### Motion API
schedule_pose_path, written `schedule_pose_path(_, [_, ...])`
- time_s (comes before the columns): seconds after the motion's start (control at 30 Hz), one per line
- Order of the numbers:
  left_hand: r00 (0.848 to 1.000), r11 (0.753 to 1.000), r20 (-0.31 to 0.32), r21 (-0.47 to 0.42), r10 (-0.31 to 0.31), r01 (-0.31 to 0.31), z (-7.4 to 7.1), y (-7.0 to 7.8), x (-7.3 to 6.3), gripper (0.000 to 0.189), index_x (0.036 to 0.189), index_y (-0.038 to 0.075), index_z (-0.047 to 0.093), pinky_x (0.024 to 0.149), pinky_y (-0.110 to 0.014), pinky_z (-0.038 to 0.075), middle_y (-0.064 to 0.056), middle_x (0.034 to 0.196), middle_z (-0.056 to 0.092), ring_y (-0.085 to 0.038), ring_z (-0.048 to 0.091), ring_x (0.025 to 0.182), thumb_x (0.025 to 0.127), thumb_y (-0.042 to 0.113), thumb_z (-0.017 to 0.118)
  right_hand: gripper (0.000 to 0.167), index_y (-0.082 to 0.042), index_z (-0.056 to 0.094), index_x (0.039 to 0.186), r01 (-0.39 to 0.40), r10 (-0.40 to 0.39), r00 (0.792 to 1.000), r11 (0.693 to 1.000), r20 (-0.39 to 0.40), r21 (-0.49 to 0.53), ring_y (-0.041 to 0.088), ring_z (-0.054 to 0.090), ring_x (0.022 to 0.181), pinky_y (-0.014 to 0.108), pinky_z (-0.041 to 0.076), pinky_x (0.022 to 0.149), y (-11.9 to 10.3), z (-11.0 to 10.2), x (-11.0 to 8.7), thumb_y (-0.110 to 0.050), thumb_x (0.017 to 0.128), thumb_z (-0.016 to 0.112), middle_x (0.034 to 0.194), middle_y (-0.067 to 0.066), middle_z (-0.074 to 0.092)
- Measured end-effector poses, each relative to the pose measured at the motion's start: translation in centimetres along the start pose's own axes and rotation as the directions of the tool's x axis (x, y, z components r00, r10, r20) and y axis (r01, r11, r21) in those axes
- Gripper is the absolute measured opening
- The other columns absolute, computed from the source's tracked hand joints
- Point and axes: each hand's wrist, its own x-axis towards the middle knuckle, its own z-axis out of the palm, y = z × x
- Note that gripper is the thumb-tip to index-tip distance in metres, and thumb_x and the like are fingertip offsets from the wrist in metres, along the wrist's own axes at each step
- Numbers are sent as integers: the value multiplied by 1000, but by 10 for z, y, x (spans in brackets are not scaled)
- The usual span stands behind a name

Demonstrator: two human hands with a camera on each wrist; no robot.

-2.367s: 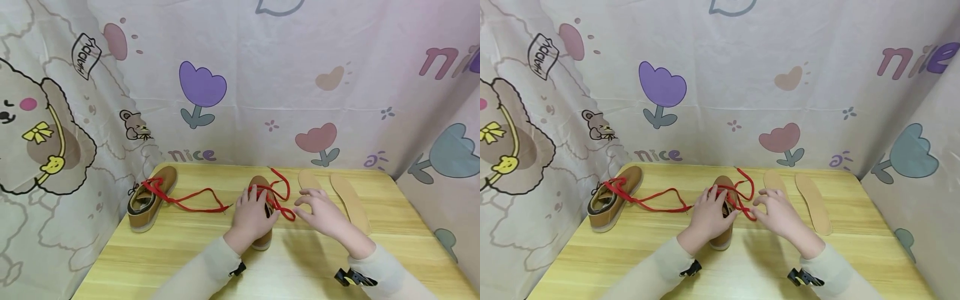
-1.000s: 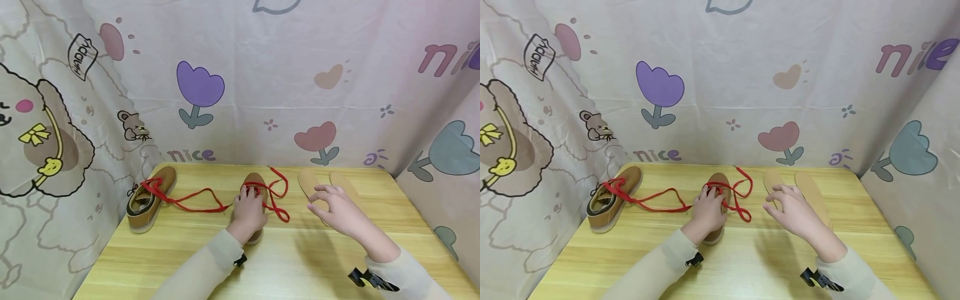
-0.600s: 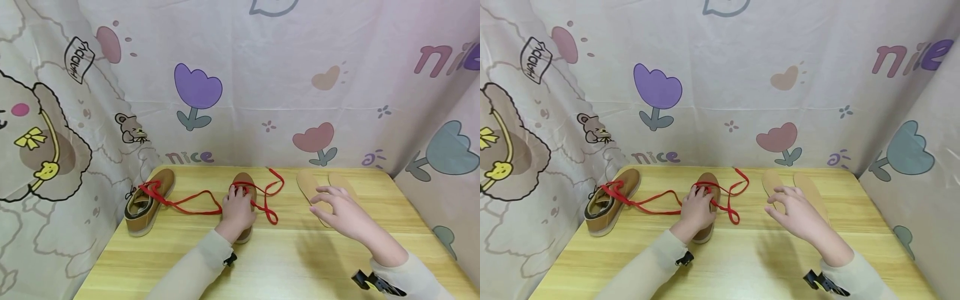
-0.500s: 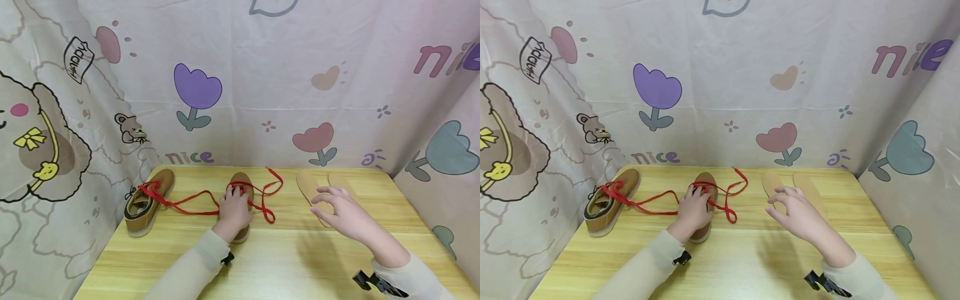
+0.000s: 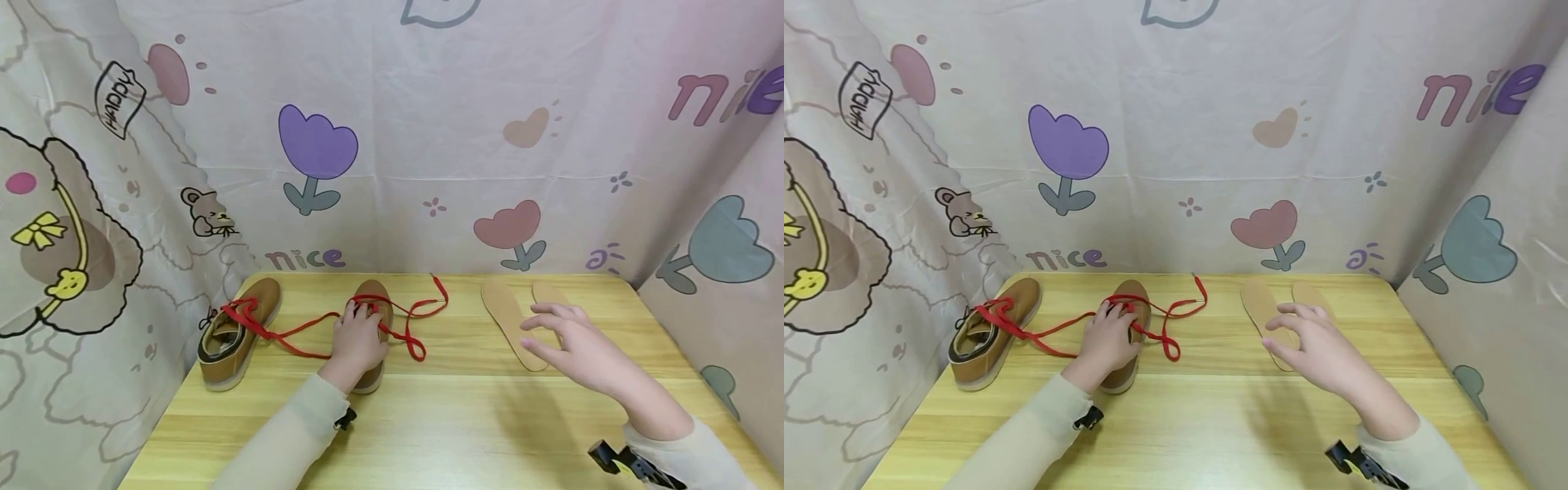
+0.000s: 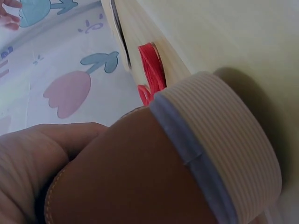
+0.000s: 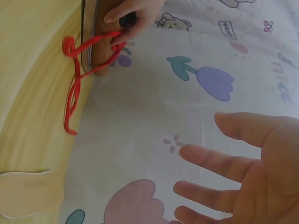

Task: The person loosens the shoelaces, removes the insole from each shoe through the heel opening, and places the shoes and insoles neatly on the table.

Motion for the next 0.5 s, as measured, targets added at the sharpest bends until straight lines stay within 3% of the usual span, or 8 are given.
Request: schedule_pose_path(0.5, [1000, 1000, -9, -7, -20, 20, -12, -42, -4, 61, 140, 15, 60, 112, -64, 25, -23, 152, 42, -46, 19, 146, 85, 34, 77, 50, -11, 66, 128, -25, 25, 999, 999, 28, -25, 50, 32, 133, 71, 38, 94, 5, -10, -7, -47, 94, 67, 149, 22, 43])
